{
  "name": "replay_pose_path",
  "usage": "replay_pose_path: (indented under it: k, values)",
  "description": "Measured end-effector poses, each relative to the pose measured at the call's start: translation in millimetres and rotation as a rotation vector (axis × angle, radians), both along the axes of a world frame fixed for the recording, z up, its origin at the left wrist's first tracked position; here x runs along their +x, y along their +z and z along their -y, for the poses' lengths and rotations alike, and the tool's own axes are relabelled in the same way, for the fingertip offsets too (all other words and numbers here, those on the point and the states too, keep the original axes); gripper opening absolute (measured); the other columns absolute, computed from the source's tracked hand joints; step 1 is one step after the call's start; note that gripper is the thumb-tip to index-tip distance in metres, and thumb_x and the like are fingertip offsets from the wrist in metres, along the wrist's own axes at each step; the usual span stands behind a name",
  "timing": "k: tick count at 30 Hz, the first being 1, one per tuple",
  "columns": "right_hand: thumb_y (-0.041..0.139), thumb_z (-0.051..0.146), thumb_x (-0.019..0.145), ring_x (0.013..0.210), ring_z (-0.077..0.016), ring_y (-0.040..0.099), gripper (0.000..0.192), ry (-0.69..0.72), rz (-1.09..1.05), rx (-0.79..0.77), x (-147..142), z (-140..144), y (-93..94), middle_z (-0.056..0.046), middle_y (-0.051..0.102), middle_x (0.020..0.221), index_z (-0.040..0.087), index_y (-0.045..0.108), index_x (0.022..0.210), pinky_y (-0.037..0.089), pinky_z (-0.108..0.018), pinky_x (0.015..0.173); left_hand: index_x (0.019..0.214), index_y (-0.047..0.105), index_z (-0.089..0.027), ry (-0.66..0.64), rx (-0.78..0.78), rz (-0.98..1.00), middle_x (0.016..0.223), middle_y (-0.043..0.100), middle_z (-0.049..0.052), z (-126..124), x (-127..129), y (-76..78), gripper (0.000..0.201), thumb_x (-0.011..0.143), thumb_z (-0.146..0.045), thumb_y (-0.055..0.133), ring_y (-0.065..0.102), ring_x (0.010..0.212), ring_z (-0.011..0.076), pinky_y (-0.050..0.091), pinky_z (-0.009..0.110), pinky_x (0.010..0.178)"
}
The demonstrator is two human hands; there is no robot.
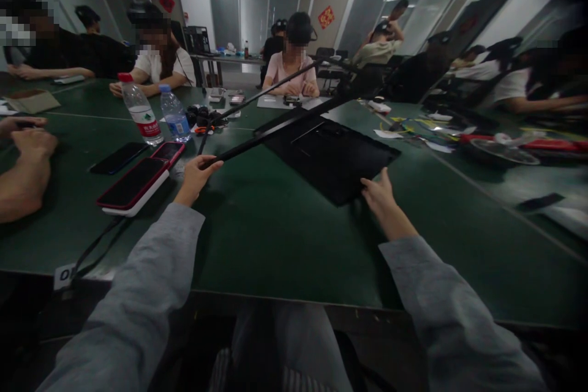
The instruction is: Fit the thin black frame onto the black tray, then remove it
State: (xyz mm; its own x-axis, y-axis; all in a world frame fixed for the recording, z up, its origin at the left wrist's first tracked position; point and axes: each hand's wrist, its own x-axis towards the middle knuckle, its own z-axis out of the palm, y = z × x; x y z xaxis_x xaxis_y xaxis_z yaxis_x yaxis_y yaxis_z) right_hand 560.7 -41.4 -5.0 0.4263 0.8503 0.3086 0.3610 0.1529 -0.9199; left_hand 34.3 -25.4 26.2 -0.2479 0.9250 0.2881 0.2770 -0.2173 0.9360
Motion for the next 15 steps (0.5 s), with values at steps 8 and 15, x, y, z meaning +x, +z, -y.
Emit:
replay_pose_path:
  k: [8, 15]
  values:
    - [0.076, 0.046, 0.078, 0.098, -0.0260, 0.068, 0.076, 0.113, -0.011, -0.092, -19.5, -29.7, 6.3, -0.008, 0.074, 0.109, 0.024, 0.060, 0.149, 0.059, -0.047, 0.089, 0.094, 0.079, -0.021, -0.070, 0.045, -0.254, 0.104, 0.079, 0.010, 3.9, -3.2, 2.3, 0.041, 0.069, -0.052, 0.089, 0.071, 0.103, 0.0298, 0.052, 0.046, 0.102]
    - [0.023, 0.078, 0.102, 0.106, -0.0279, 0.069, 0.078, 0.146, -0.229, -0.050, -2.7, -15.1, 39.0, -0.017, 0.073, 0.108, 0.018, 0.064, 0.129, 0.057, -0.048, 0.093, 0.093, 0.080, -0.024, -0.100, 0.034, -0.408, 0.106, 0.077, 0.010, 10.6, 2.9, 6.4, 0.037, 0.071, -0.051, 0.091, 0.069, 0.104, 0.0302, 0.053, 0.048, 0.102]
